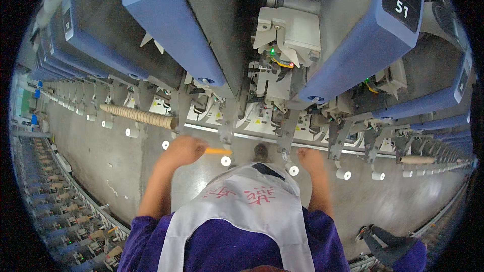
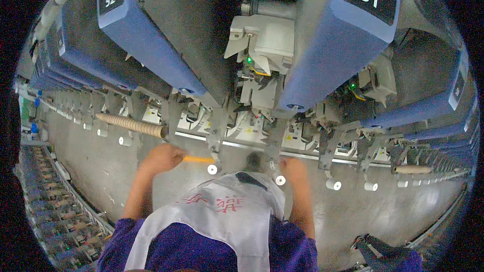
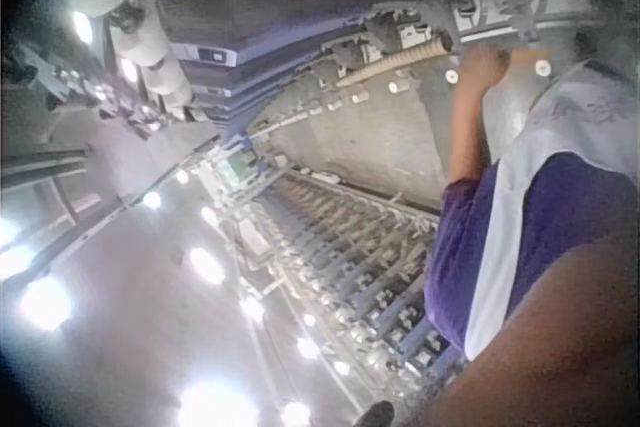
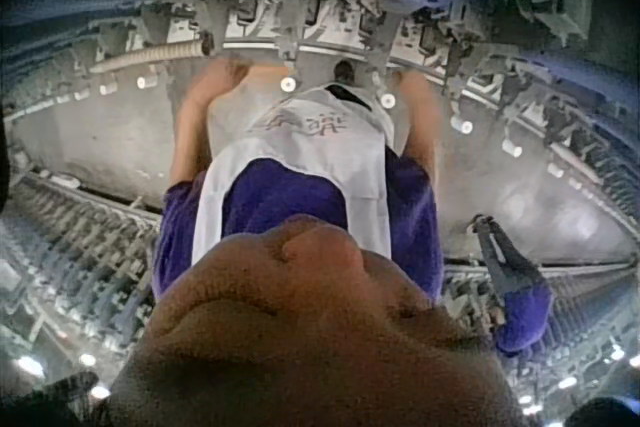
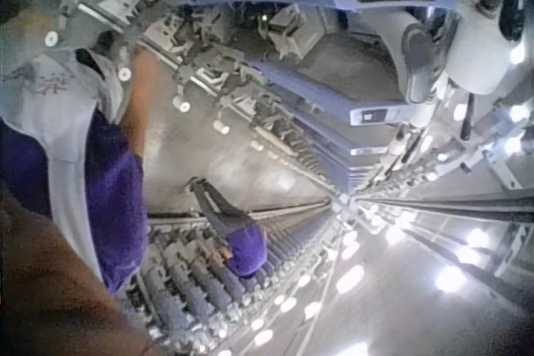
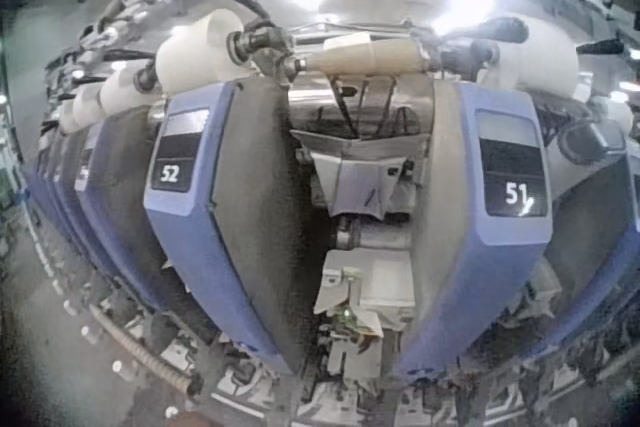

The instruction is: The person walks between rows of textile machines, removes empty spools, and installs new spools onto the machines. They also collect used spools from baskets and place them on rotating racks.

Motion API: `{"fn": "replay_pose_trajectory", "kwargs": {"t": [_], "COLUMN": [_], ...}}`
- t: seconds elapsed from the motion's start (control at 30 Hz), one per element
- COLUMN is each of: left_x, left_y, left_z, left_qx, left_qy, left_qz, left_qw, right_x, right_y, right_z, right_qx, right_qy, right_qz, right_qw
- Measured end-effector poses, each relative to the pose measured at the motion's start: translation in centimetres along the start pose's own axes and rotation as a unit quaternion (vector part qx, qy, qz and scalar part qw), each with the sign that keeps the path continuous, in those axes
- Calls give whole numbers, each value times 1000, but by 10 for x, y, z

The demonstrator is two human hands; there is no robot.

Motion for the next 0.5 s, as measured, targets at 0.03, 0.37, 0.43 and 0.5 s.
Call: {"fn": "replay_pose_trajectory", "kwargs": {"t": [0.03, 0.37, 0.43, 0.5], "left_x": [1, 131, 143, 145], "left_y": [-13, -87, -94, -93], "left_z": [20, 243, 254, 254], "left_qx": [17, 42, 58, 43], "left_qy": [-25, -85, -64, -78], "left_qz": [-6, 87, 82, 65], "left_qw": [1000, 992, 993, 994], "right_x": [9, 33, 27, 27], "right_y": [-7, -29, -31, -37], "right_z": [-7, -38, -43, -48], "right_qx": [9, -19, -32, -6], "right_qy": [17, 31, -9, 14], "right_qz": [6, 71, 98, 76], "right_qw": [1000, 997, 995, 997]}}
Point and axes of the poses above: each hand's wrist, its own z-axis towards the middle knuckle, its own x-axis out of the palm, y = z × x, the point moved 6 cm from there along z, towards the middle knuckle, and after that the axes turned 6 degrees about z, right-handed, at the moved point
